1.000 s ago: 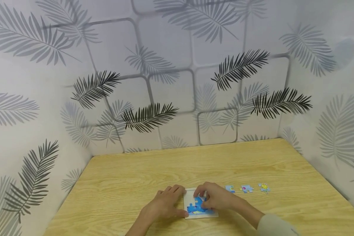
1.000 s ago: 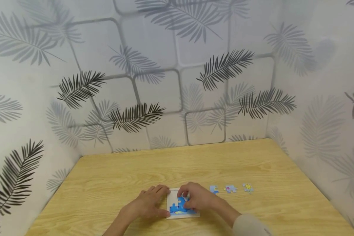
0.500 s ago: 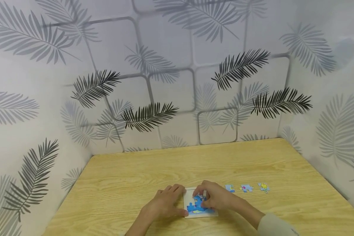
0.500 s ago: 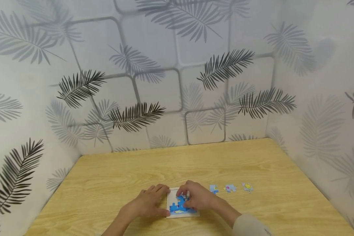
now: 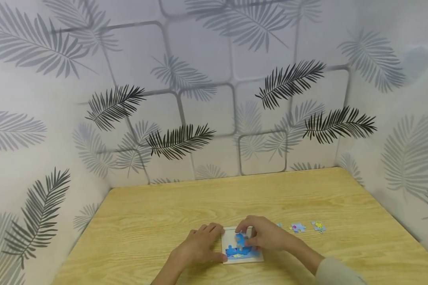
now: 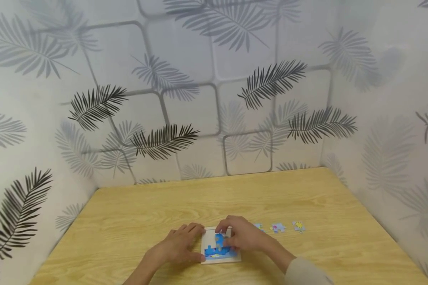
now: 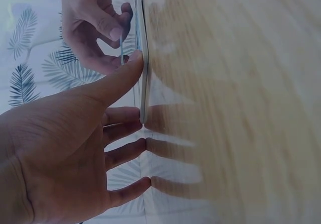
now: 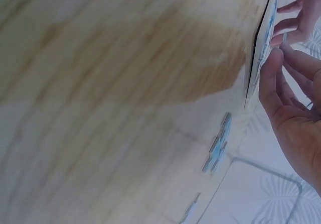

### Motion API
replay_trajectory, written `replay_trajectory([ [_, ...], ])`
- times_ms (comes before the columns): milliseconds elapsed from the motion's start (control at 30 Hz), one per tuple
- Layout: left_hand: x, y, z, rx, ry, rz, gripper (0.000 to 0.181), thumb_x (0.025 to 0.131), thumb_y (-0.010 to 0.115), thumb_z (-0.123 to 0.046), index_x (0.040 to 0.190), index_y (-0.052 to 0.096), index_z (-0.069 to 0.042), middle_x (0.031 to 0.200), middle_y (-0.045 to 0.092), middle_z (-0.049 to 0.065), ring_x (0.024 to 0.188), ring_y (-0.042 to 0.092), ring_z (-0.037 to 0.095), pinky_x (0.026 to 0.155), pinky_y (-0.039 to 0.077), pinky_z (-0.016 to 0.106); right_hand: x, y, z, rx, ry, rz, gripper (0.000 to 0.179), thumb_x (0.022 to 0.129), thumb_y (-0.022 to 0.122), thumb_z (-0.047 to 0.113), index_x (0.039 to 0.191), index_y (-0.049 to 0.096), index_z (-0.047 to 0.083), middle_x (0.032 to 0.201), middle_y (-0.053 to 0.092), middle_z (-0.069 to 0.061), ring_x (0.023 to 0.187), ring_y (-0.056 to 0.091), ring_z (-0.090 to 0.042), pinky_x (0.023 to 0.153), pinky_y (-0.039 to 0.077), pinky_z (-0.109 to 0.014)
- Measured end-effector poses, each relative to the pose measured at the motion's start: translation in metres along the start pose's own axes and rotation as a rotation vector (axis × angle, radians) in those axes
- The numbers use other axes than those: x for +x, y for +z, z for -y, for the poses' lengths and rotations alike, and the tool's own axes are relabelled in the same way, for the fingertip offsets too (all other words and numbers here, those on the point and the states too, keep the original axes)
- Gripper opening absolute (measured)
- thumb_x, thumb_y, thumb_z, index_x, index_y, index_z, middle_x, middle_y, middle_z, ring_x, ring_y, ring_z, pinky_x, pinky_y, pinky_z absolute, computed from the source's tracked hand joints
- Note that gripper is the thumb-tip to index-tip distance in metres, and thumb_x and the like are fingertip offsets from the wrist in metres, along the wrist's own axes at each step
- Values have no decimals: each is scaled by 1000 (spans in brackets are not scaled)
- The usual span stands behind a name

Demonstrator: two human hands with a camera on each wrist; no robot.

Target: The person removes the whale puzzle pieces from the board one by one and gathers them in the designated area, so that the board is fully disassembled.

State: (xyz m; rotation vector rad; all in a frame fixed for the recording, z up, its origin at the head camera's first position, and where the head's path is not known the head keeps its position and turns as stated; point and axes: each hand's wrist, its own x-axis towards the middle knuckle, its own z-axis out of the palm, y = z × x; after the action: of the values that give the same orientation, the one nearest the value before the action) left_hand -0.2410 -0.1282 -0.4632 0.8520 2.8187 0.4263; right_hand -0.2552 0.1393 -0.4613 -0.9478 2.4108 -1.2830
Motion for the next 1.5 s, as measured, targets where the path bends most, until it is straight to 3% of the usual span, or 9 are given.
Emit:
replay_trajectory([
  [200, -4, -10, -9, 4, -23, 20, 72, 88, 78, -56, 143, 51, -20, 148, 52, -1, 135, 50, 28, 106, 42, 59, -8, -12, -7, -67, -22, -64, 27, 93, 78, 10, 119, 71, 10, 120, 69, -5, 71, 62, -9, 61, 55, -25],
  [333, -4, -10, -9, -2, -21, 19, 71, 87, 79, -56, 142, 51, -20, 147, 53, 0, 134, 51, 29, 106, 41, 59, -16, -20, -9, -51, -17, -88, 25, 93, 78, 11, 118, 72, 11, 119, 70, -5, 64, 59, -8, 55, 52, -24],
  [567, -2, -6, -5, 4, -10, 19, 73, 90, 77, -54, 146, 49, -18, 150, 51, 1, 137, 49, 29, 107, 40, 60, -33, -35, -15, -33, -25, -129, 23, 94, 78, 13, 116, 73, 11, 81, 68, -7, 52, 53, -6, 48, 48, -22],
  [1167, -5, -9, -9, -9, -31, 24, 71, 88, 79, -54, 143, 51, -20, 151, 50, -1, 136, 49, 27, 107, 41, 59, -74, -71, -33, -77, 4, -176, 23, 92, 79, 13, 114, 73, 9, 62, 53, 7, 49, 41, 1, 44, 39, -18],
  [1300, -5, -8, -8, -16, -19, 25, 71, 89, 78, -53, 144, 50, -18, 151, 50, 1, 135, 49, 29, 107, 40, 59, -85, -79, -37, -104, 26, -192, 21, 92, 79, 15, 112, 73, 10, 64, 55, 6, 51, 42, 0, 45, 39, -20],
  [1500, -5, -8, -8, -23, -22, 26, 72, 89, 78, -54, 145, 50, -18, 152, 49, 1, 137, 48, 28, 108, 39, 60, -102, -89, -46, -157, 2, -209, 20, 91, 81, 17, 110, 74, 13, 103, 72, -7, 58, 49, -1, 49, 45, -23],
])
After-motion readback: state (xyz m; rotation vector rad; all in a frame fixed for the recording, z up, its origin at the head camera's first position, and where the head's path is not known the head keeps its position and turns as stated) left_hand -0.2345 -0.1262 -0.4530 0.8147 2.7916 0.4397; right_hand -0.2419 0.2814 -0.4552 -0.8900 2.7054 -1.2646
